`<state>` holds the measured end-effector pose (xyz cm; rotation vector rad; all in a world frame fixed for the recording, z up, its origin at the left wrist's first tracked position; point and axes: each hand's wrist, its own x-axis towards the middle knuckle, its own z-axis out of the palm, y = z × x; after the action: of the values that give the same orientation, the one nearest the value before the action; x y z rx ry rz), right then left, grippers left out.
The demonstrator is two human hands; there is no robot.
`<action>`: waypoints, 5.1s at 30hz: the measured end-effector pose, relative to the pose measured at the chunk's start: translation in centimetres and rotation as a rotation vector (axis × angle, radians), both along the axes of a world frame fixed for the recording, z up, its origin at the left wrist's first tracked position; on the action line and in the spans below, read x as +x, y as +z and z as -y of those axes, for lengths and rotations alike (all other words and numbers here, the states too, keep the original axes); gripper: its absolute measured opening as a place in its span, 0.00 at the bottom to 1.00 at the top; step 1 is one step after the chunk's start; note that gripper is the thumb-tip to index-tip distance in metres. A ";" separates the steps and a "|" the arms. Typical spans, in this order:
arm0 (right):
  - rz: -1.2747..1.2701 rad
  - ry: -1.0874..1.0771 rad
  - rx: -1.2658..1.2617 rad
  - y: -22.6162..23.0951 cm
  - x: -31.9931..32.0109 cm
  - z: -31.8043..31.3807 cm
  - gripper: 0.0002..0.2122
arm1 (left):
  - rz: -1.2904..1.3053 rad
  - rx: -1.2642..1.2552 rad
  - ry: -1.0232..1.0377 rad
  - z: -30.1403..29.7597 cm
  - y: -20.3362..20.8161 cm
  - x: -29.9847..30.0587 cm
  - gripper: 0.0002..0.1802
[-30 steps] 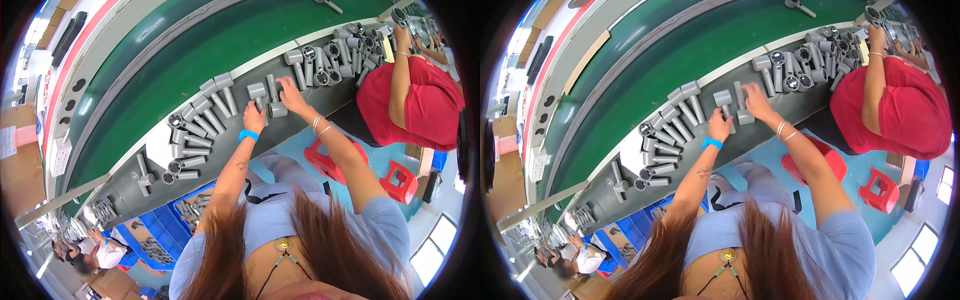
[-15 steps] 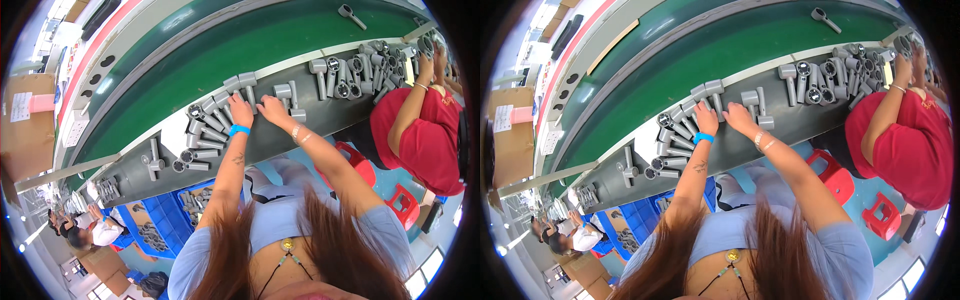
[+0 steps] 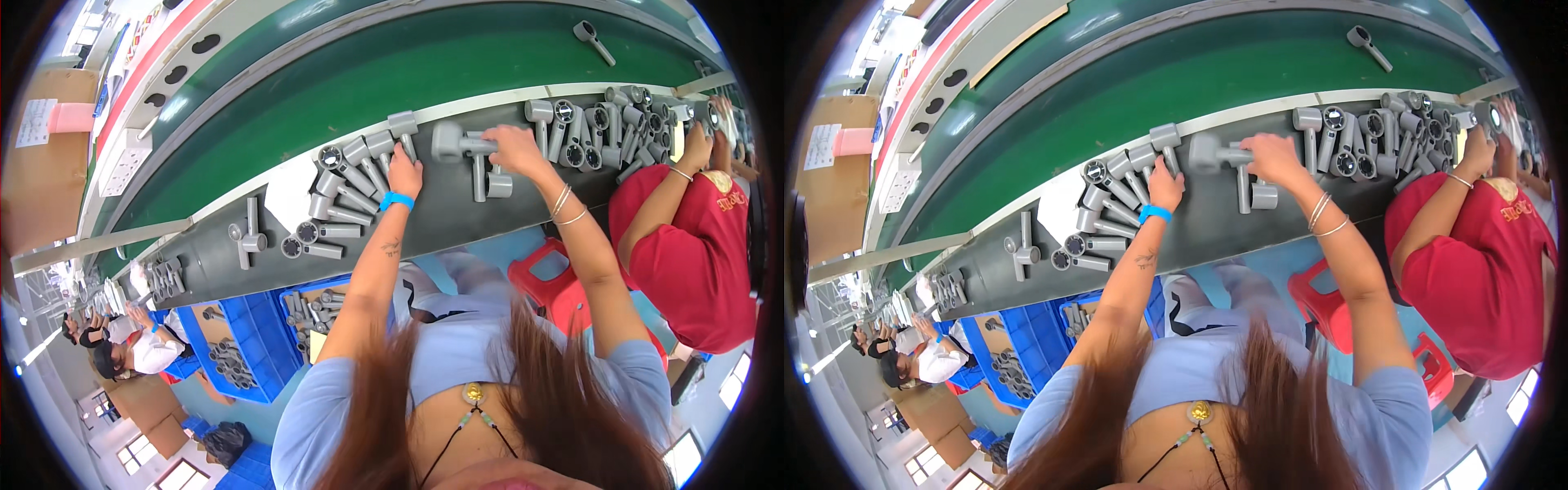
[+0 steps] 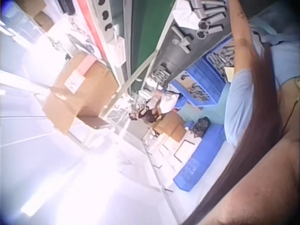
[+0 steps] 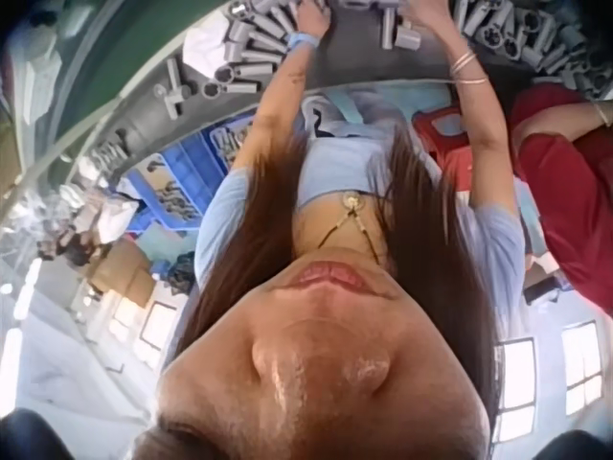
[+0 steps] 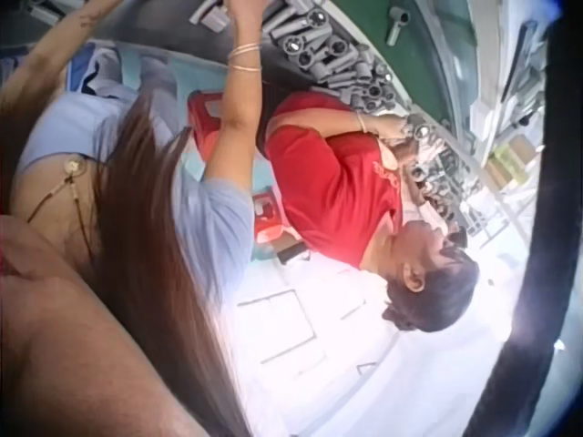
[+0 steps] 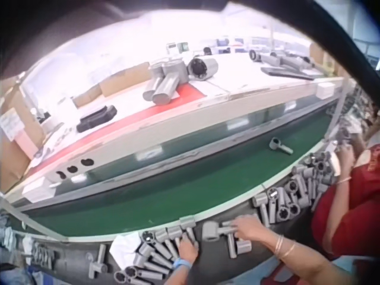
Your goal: Picking plastic components from a bin, arranging them on an assembly line workbench, and placing them into another bin.
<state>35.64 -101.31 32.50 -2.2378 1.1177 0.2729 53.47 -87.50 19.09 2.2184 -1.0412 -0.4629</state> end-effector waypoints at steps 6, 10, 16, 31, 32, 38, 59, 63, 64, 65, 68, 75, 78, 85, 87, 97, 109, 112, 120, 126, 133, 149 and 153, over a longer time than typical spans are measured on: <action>0.013 0.518 -0.341 -5.8 2.9 -2.2 0.07 | -0.042 0.066 -0.058 -3.1 0.4 -3.0 0.29; 0.138 0.582 -0.471 -8.3 5.0 -2.9 0.04 | -0.086 0.084 -0.084 -4.1 0.8 -4.5 0.28; 0.598 0.179 -0.455 -8.3 2.1 -2.3 0.09 | -0.070 -0.003 -0.088 -4.4 0.7 -4.4 0.25; 0.178 -0.012 0.059 -10.7 13.4 -11.9 0.24 | 0.045 0.075 0.151 -5.5 1.2 4.9 0.25; 0.187 -0.010 0.060 -10.1 13.4 -11.7 0.24 | 0.031 0.122 0.183 -5.6 1.3 5.4 0.27; 0.252 0.001 -0.051 -5.0 9.3 -7.1 0.18 | -0.017 0.229 0.214 -4.6 2.1 6.1 0.29; 0.594 -0.117 -0.228 -5.9 1.9 -1.0 0.07 | 0.030 -0.131 -0.054 -6.0 1.6 1.1 0.28; 0.295 -0.240 -0.320 -9.2 -3.7 -5.7 0.13 | 0.040 0.008 0.029 -5.3 1.0 0.2 0.26; 0.321 -0.262 -0.216 -10.9 -4.7 -5.8 0.18 | 0.030 0.004 0.019 -4.7 0.9 -0.3 0.24; 0.357 -0.212 -0.216 -12.3 -5.1 -6.1 0.20 | 0.027 0.000 0.008 -4.3 0.9 -0.9 0.24; 0.216 -0.166 -0.153 -10.4 -2.5 -8.0 0.21 | 0.008 0.030 -0.025 -4.7 1.1 -1.4 0.24; 0.271 -0.140 -0.220 -10.2 -0.6 -9.6 0.16 | 0.157 0.071 -0.108 -4.7 1.1 -2.8 0.20; 0.160 -0.177 -0.174 -10.0 -0.2 -9.5 0.16 | 0.119 0.255 -0.106 -3.8 3.0 -3.7 0.22; -0.129 -0.215 0.007 -9.2 3.4 -8.2 0.20 | 0.077 0.506 0.047 -1.6 3.3 -4.1 0.29; -0.154 -0.274 -0.101 -9.3 4.0 -8.9 0.22 | 0.092 0.490 0.083 -1.6 2.8 -4.2 0.28; -0.164 -0.238 -0.222 -9.2 3.9 -9.6 0.25 | 0.016 0.496 0.099 -2.2 3.4 -3.6 0.26; -0.178 -0.194 0.041 -9.2 2.5 -5.7 0.24 | -0.145 0.342 0.128 -2.7 4.0 -2.5 0.24; 0.207 -0.251 0.165 -10.9 1.0 -3.2 0.18 | -0.361 0.124 0.048 -3.8 4.2 -1.5 0.24; 0.466 -0.667 1.096 -13.9 -3.4 2.5 0.18 | -0.717 -0.252 0.138 -18.3 9.4 -4.3 0.25; 0.473 0.312 1.060 -11.6 0.0 -0.4 0.16 | -0.700 -0.384 0.532 -34.2 11.6 -11.7 0.25; 0.087 0.109 1.265 -4.7 14.3 -24.6 0.16 | -0.682 -0.737 1.070 -52.6 20.8 -24.1 0.20; -0.509 1.744 1.102 7.7 -4.6 -91.9 0.18 | -0.143 -0.311 2.076 -86.1 11.7 -53.9 0.20; -0.567 1.701 0.873 -0.7 -10.8 -99.0 0.17 | -0.265 -0.069 2.023 -92.0 4.4 -55.9 0.22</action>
<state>24.81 -2.29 31.81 -1.6550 -0.9046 1.6800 -2.40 4.50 23.50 1.9034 1.3655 0.2423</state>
